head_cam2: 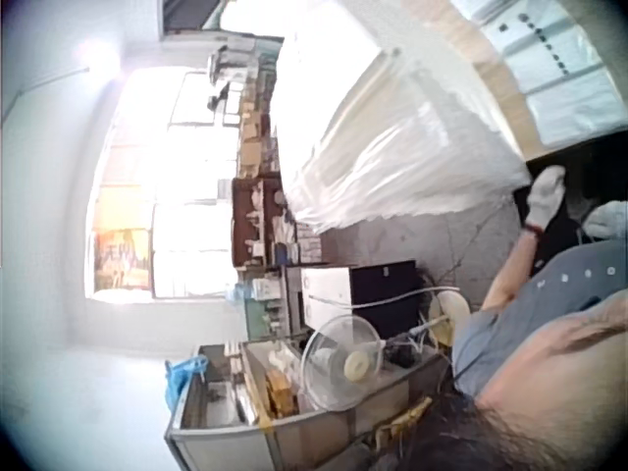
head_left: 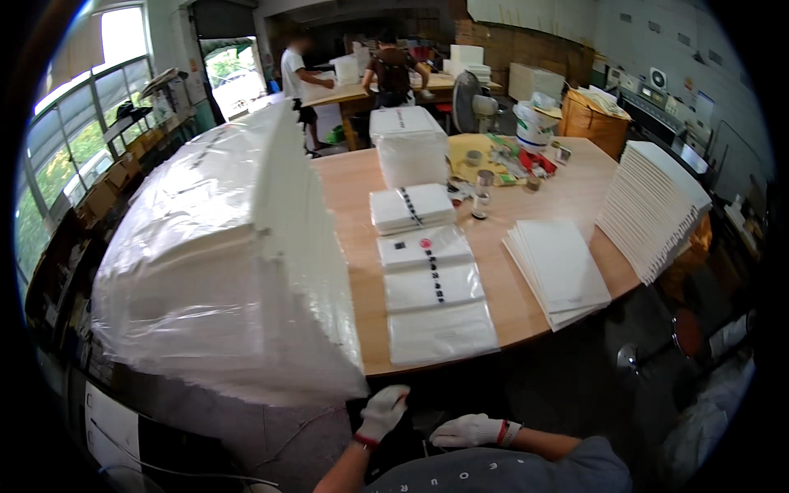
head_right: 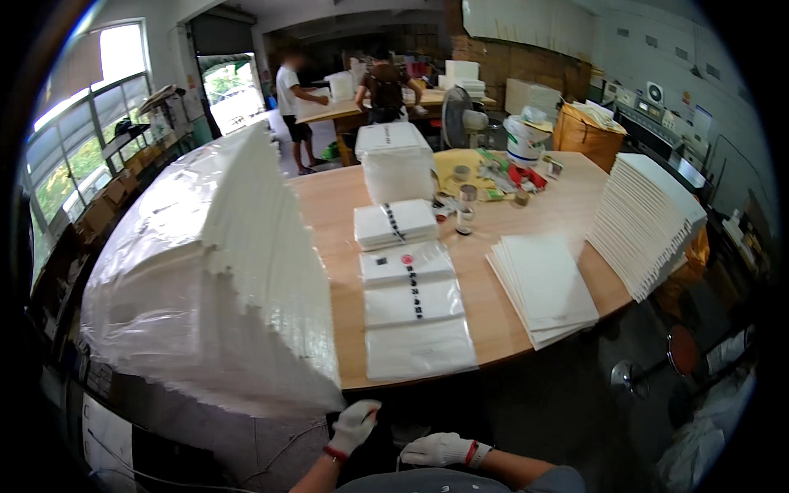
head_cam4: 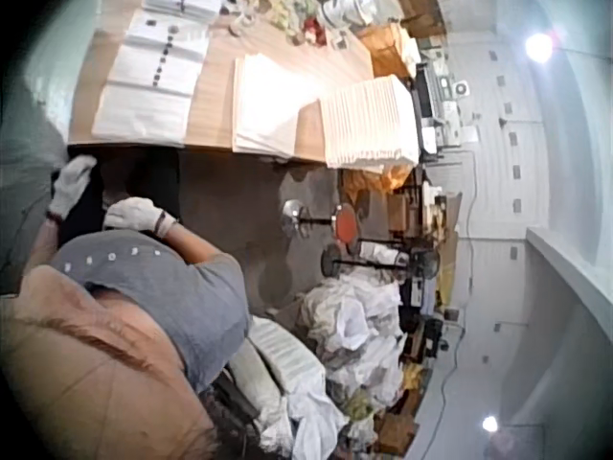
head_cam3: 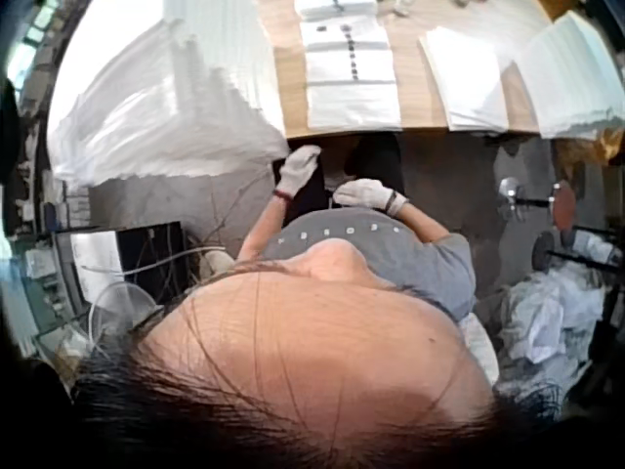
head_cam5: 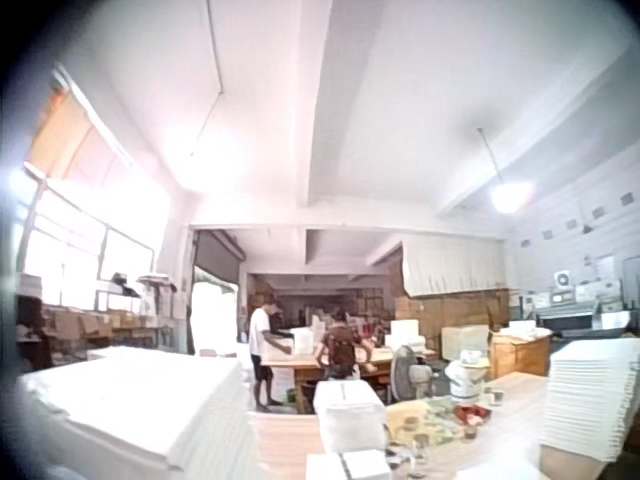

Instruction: The person repeatedly picks up stacks of white rectangular items and places them into clear plastic bags on a table. The items are handled one at a time and stacked into a growing pile of packaged units. Other people are visible in the background working at separate tables.

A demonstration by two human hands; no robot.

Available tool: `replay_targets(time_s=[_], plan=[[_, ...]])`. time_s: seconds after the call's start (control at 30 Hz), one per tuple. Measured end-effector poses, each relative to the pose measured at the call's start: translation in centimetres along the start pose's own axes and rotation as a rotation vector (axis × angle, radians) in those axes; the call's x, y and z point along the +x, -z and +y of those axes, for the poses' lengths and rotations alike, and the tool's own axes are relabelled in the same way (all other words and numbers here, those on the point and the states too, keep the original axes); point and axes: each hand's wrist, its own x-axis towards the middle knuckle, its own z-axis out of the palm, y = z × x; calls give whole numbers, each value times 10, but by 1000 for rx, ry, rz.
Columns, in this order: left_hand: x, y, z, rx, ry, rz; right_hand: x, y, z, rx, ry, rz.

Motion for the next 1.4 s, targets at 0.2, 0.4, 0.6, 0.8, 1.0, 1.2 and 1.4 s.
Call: replay_targets(time_s=[0.2, 0.4, 0.6, 0.8, 1.0, 1.2, 1.4], plan=[[139, -104, -21, 459, 5, 66, -38, -38, 26, 144, -159, 243], [191, -98, -43, 196, 217, -290, -46, -34, 52, 294, -147, 358], [216, -81, -11, 281, 199, -423, 8, 42, 99, 1069, 11, 680], [209, -106, -89, 167, -156, -124, 37, 167, 67, 951, -360, 1022], [249, -67, -77, -1319, 429, 16, 9, 144, 138, -36, -253, 1430], [250, -60, 56, -650, 456, -176, 66, 168, 97, -357, -78, 1097], [189, 4, 98, 569, -296, 32, 90, 127, 167, -961, -219, 907]])
